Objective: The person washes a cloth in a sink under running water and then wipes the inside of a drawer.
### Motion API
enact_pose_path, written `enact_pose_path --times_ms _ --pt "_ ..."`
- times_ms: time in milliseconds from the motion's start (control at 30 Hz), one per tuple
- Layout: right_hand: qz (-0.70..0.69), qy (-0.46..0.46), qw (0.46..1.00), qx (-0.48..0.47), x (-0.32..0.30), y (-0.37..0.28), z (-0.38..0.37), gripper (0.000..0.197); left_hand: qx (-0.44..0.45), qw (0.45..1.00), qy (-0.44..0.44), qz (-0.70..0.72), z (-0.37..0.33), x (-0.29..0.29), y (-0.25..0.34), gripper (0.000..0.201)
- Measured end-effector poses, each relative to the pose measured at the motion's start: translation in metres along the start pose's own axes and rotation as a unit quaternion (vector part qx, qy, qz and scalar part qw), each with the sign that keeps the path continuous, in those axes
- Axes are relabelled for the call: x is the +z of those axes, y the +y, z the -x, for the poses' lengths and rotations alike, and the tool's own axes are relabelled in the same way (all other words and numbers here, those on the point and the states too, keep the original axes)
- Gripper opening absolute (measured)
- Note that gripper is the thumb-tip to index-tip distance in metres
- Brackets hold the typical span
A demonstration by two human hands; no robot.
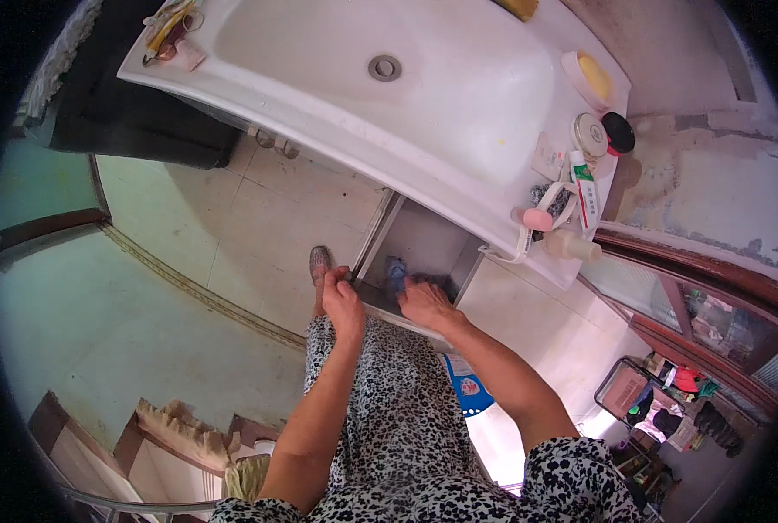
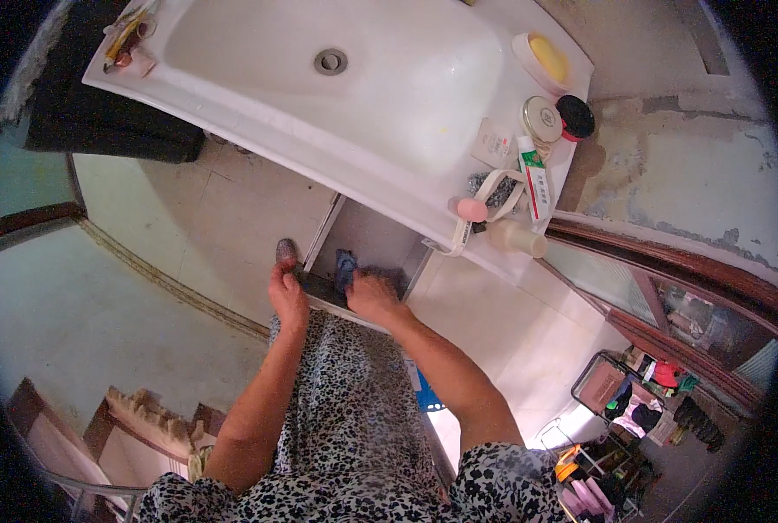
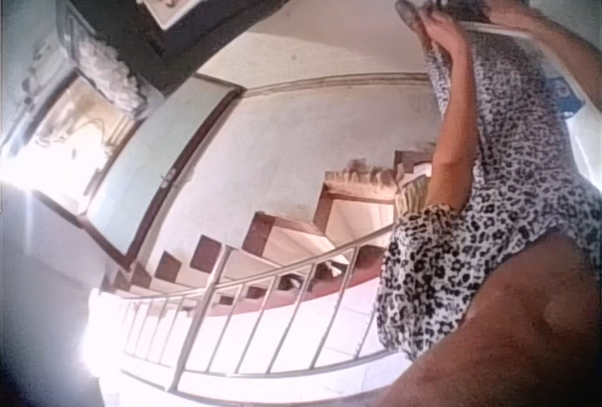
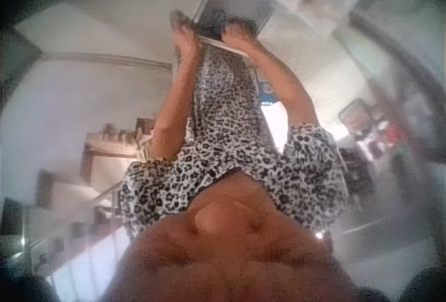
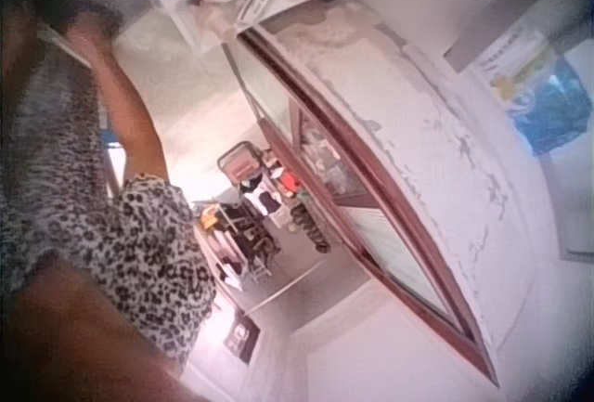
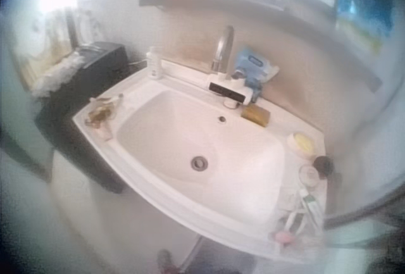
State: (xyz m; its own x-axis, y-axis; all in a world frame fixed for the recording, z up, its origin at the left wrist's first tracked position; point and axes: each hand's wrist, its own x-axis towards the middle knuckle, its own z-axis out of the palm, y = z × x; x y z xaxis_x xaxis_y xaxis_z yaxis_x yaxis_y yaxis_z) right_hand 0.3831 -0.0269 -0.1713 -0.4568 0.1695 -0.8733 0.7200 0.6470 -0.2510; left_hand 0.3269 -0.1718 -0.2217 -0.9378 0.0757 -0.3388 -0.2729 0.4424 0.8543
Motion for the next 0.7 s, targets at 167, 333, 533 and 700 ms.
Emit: enact_pose_path --times_ms 167,333,533,700 --pt "-0.152 0.038 0.986 -0.048 0.030 0.008 -0.040 0.043 -0.004 1.000 -0.009 0.009 0.004 -0.001 0.013 0.028" --pt "-0.189 0.018 0.977 -0.093 0.023 -0.021 -0.044 0.038 -0.024 0.999 -0.031 -0.005 0.003 -0.004 0.014 0.030" --pt "-0.239 -0.126 0.934 -0.235 -0.028 -0.007 0.032 0.030 0.007 0.999 -0.006 0.033 -0.001 0.002 -0.004 0.027" --pt "-0.334 -0.112 0.932 -0.080 -0.037 0.088 0.102 0.030 -0.003 0.998 -0.046 0.033 -0.001 -0.001 0.005 0.027"
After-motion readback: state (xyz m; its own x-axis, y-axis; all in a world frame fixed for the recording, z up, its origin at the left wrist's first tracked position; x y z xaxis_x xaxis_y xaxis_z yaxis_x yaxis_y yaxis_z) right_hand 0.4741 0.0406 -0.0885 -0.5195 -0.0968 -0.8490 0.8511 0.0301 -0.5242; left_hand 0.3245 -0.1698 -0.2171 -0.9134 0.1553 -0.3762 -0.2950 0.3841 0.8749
